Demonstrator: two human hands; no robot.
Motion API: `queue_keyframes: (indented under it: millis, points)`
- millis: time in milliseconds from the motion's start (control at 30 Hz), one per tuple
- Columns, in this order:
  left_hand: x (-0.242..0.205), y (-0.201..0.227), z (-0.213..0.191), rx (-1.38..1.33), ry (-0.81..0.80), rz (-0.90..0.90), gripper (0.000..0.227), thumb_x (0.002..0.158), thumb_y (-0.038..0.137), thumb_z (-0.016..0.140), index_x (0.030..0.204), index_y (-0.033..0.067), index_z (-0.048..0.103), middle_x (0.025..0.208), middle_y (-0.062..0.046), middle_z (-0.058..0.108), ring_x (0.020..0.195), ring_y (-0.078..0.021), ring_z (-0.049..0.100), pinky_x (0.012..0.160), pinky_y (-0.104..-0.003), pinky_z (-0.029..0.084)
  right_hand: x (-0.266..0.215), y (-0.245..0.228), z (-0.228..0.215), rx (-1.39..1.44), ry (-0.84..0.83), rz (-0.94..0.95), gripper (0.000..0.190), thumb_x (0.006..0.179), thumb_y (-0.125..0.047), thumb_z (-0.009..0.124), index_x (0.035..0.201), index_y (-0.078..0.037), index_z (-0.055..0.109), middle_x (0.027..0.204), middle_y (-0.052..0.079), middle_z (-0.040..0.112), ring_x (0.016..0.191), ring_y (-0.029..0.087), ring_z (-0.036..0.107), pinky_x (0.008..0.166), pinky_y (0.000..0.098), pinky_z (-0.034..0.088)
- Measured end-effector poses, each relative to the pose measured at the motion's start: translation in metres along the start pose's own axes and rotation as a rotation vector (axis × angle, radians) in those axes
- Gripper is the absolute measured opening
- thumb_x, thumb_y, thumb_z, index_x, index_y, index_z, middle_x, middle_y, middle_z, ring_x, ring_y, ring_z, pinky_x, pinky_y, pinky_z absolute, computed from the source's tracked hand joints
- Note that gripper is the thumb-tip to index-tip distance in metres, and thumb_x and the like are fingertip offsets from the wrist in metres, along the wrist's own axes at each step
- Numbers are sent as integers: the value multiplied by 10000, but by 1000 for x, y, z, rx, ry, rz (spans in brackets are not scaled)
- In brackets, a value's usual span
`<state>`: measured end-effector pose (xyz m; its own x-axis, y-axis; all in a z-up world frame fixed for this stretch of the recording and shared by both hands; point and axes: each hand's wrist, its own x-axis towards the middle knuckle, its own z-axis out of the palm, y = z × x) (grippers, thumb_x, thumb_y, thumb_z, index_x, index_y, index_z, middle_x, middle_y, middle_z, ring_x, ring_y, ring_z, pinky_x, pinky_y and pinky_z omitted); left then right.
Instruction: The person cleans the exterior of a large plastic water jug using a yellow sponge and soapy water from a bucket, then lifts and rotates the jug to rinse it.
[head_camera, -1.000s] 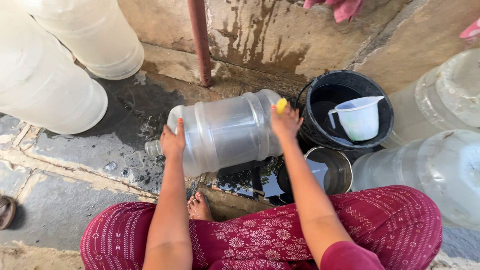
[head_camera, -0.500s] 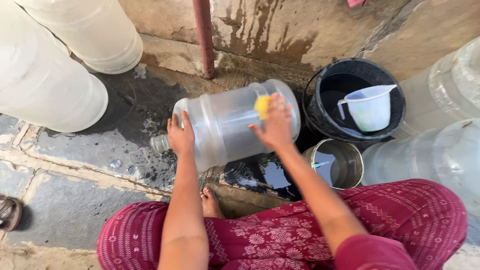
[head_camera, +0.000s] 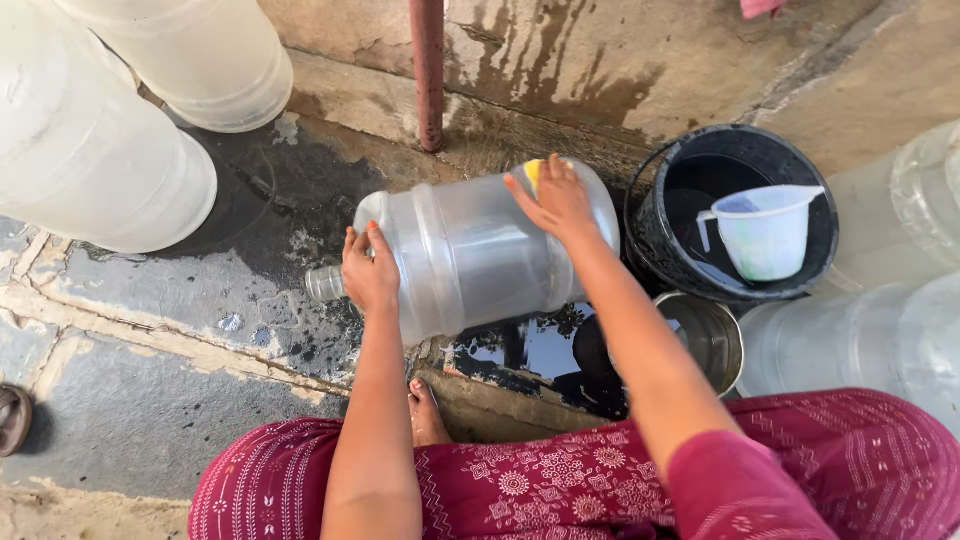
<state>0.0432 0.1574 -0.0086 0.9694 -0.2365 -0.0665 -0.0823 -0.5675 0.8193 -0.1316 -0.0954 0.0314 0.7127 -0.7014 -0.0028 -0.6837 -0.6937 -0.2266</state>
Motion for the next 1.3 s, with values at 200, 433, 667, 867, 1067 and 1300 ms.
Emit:
queue_keyframes:
  millis: [200,433,667,867,1067,1300]
  points:
    - [-2,6,-2,18,2,-101,473,1010,478,390,1224,276,760,1492,11,571,1248,-299,617,1010,-421,490,59,-123,47,189,-486,82,1048,888,-871,142,1315,-92,698,1412,164,627,1339,344,565,1135,490,419]
    - [3,9,-2,-32,-13,-116,509,1030,483,338,1223,282,763,1472,13,588,1282,-290,596,1036,-415,472,-69,-145,67,169,266,-623,696,1075,-478,454,1575,1,388,1649,200,385,1554,371,338,1270,518,239]
    - [8,7,1,-40,-26,-117,509,1028,477,334,1229,279,758,1481,8,574,1312,-279,564,1055,-420,444,-108,-98,50,-50,-273,-676,890,979,-663,409,1603,-45,265,1641,224,293,1498,377,277,1230,469,244]
    - [3,10,0,-33,-9,-132,500,1031,487,341,1219,293,762,1475,13,584,1320,-267,569,1064,-403,450,50,-145,37,202,-421,-38,725,1022,-677,277,1455,-170,563,1505,168,524,1456,337,428,1203,503,311]
    - [7,9,1,-80,-18,-147,527,1011,514,334,1198,292,774,1469,19,590,1328,-264,561,1058,-407,451,-53,-156,56,34,223,-592,689,1074,-531,409,1563,-46,420,1588,200,457,1516,407,331,1264,505,241]
    - [35,-27,21,-306,-94,-12,474,812,348,739,1252,172,751,1523,-105,538,1380,-276,525,1122,-381,408,-132,-30,40,-227,-200,-382,999,875,-752,487,1569,-75,246,1639,123,242,1508,410,199,1199,568,103]
